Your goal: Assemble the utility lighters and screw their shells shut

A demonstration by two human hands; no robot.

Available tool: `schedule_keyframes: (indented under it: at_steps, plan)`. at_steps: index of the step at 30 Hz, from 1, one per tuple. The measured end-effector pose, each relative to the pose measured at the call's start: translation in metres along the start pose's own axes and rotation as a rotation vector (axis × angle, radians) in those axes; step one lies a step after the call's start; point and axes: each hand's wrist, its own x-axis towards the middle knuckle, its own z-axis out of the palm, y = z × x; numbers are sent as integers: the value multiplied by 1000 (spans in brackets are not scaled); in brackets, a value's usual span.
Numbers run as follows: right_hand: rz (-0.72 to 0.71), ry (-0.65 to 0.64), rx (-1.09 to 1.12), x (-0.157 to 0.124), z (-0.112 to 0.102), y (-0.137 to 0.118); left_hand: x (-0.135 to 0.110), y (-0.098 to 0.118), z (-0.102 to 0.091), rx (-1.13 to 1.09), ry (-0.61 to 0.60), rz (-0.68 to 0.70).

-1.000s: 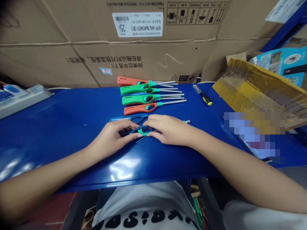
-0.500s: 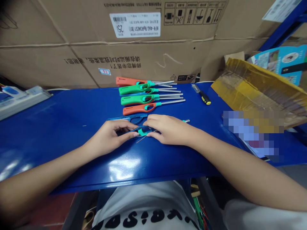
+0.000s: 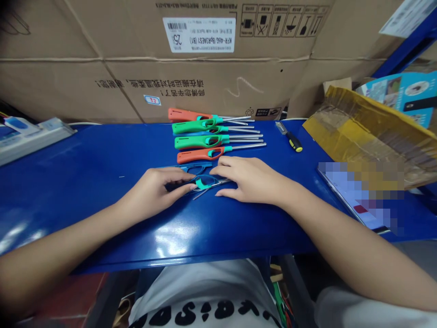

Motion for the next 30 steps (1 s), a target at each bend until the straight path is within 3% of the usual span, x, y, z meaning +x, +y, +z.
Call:
schedule_keyframes:
  at_steps: [3,8,11,18,22,27,30]
  plan:
    - [23,-26,15,-3,-6,10,-1,-3,2,179,33,154]
    - [48,-75,171,-2,-9,17,-2,-6,8,272,4,209]
    - [99,-102,247,1,-9,16,-2,-4,4,173,-27,153]
    - [282,-112,431,5,-6,10,1,-1,-2,-96,-102,-127]
    - [347,-108,480,8,-4,6,3,-2,0,-148,-107,-185]
    - [374,-133,494,9,-8,6,2,-2,0,-124,-101,-121]
    - [389,-224,496,5,-16,6,-1,-1,3,-40,-93,27]
